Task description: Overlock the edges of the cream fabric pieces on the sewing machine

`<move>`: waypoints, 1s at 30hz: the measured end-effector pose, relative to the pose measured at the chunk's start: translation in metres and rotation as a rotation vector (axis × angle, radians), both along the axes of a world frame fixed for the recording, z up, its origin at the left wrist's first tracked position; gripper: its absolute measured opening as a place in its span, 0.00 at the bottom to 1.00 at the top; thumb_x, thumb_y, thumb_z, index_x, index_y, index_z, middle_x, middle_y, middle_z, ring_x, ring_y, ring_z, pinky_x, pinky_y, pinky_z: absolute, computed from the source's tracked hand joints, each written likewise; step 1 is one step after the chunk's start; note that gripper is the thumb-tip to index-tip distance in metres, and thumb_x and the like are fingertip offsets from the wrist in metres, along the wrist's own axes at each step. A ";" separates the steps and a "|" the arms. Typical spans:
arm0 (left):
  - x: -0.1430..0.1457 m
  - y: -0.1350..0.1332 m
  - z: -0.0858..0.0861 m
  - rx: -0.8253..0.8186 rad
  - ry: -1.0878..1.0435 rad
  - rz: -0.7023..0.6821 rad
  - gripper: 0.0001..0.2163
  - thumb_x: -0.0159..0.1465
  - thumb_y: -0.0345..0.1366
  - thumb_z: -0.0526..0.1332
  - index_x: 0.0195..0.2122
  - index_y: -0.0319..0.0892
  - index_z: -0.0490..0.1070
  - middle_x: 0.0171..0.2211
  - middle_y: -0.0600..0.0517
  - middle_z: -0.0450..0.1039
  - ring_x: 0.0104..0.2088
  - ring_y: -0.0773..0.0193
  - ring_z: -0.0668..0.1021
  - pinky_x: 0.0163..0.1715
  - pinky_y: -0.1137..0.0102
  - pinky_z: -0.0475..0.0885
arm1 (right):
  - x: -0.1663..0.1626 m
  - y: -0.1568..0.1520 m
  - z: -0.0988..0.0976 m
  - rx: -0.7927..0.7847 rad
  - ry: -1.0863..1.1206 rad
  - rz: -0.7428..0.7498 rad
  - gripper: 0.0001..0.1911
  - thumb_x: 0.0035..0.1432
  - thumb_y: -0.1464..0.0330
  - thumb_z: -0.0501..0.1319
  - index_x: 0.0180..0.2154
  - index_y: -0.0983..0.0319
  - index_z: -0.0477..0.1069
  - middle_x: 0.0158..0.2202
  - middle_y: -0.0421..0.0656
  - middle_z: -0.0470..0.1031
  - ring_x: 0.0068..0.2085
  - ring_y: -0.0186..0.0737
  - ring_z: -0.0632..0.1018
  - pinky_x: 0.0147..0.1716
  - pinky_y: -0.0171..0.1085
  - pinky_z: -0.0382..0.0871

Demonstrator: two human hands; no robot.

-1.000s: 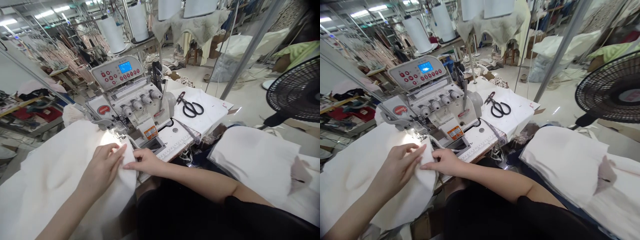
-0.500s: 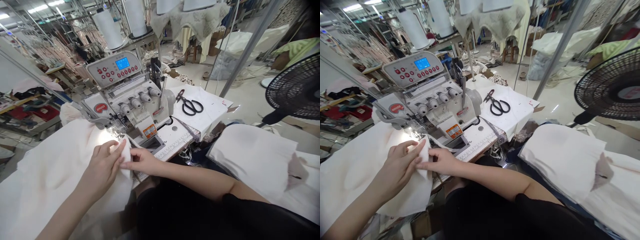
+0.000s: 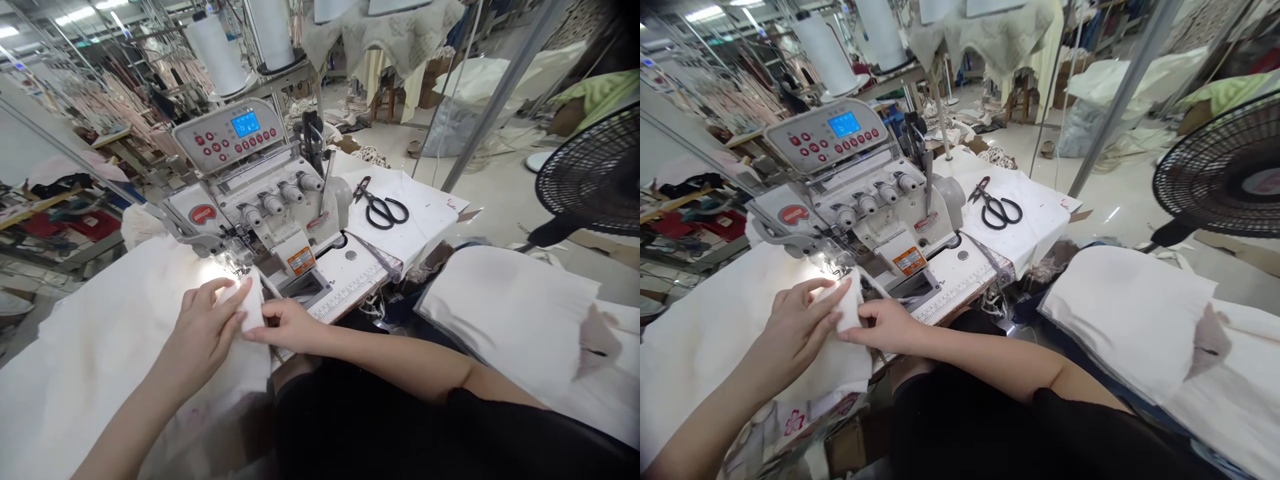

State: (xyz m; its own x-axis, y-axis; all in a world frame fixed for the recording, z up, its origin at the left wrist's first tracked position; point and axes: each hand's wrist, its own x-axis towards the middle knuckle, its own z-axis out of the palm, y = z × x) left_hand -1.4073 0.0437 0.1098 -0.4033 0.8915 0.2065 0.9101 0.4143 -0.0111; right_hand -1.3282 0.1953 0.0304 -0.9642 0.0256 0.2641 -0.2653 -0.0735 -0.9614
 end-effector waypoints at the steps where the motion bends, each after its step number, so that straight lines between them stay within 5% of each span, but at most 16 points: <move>1: 0.001 0.000 0.000 0.004 -0.013 0.003 0.20 0.66 0.37 0.48 0.60 0.50 0.56 0.49 0.46 0.59 0.41 0.56 0.64 0.42 0.59 0.60 | 0.001 0.000 0.000 -0.014 -0.017 0.032 0.22 0.50 0.60 0.62 0.18 0.64 0.53 0.20 0.35 0.51 0.24 0.27 0.56 0.22 0.30 0.48; 14: 0.000 0.004 0.004 0.046 -0.097 0.017 0.18 0.67 0.38 0.46 0.57 0.49 0.62 0.48 0.45 0.61 0.45 0.55 0.64 0.44 0.58 0.61 | 0.000 0.009 -0.004 -0.036 -0.028 0.102 0.24 0.49 0.53 0.62 0.19 0.67 0.61 0.21 0.36 0.54 0.25 0.28 0.58 0.24 0.30 0.51; 19: -0.008 0.003 0.001 0.069 -0.014 -0.009 0.17 0.66 0.37 0.49 0.56 0.48 0.63 0.48 0.44 0.62 0.44 0.55 0.65 0.44 0.57 0.61 | -0.001 0.017 -0.001 -0.018 0.025 -0.027 0.23 0.48 0.57 0.64 0.17 0.66 0.59 0.20 0.36 0.54 0.26 0.29 0.59 0.25 0.31 0.52; 25: 0.017 0.005 -0.007 0.202 0.106 -0.192 0.15 0.61 0.30 0.58 0.50 0.42 0.66 0.42 0.45 0.67 0.41 0.57 0.68 0.41 0.61 0.64 | 0.014 0.019 -0.001 -0.070 0.071 0.064 0.13 0.53 0.62 0.60 0.27 0.65 0.63 0.23 0.36 0.58 0.25 0.28 0.60 0.25 0.30 0.54; 28: 0.035 0.002 -0.013 0.254 0.049 -0.223 0.15 0.59 0.29 0.62 0.48 0.38 0.65 0.39 0.46 0.68 0.39 0.59 0.69 0.39 0.64 0.65 | 0.022 0.019 -0.004 0.025 0.192 0.036 0.03 0.53 0.72 0.55 0.31 0.65 0.65 0.25 0.37 0.63 0.27 0.29 0.64 0.29 0.30 0.60; 30: 0.042 0.000 -0.015 0.294 0.023 -0.205 0.14 0.58 0.27 0.62 0.46 0.37 0.66 0.38 0.46 0.68 0.39 0.60 0.69 0.39 0.65 0.66 | 0.024 0.018 -0.007 0.104 0.295 -0.012 0.08 0.51 0.76 0.51 0.32 0.65 0.67 0.28 0.40 0.67 0.30 0.30 0.68 0.32 0.30 0.63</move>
State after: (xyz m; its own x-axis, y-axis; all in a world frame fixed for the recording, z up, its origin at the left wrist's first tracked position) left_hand -1.3655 0.0436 0.0944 -0.2142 0.8546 0.4730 0.9756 0.2113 0.0600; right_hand -1.3043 0.2132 0.0238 -0.8453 -0.0048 0.5343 -0.5342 0.0258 -0.8449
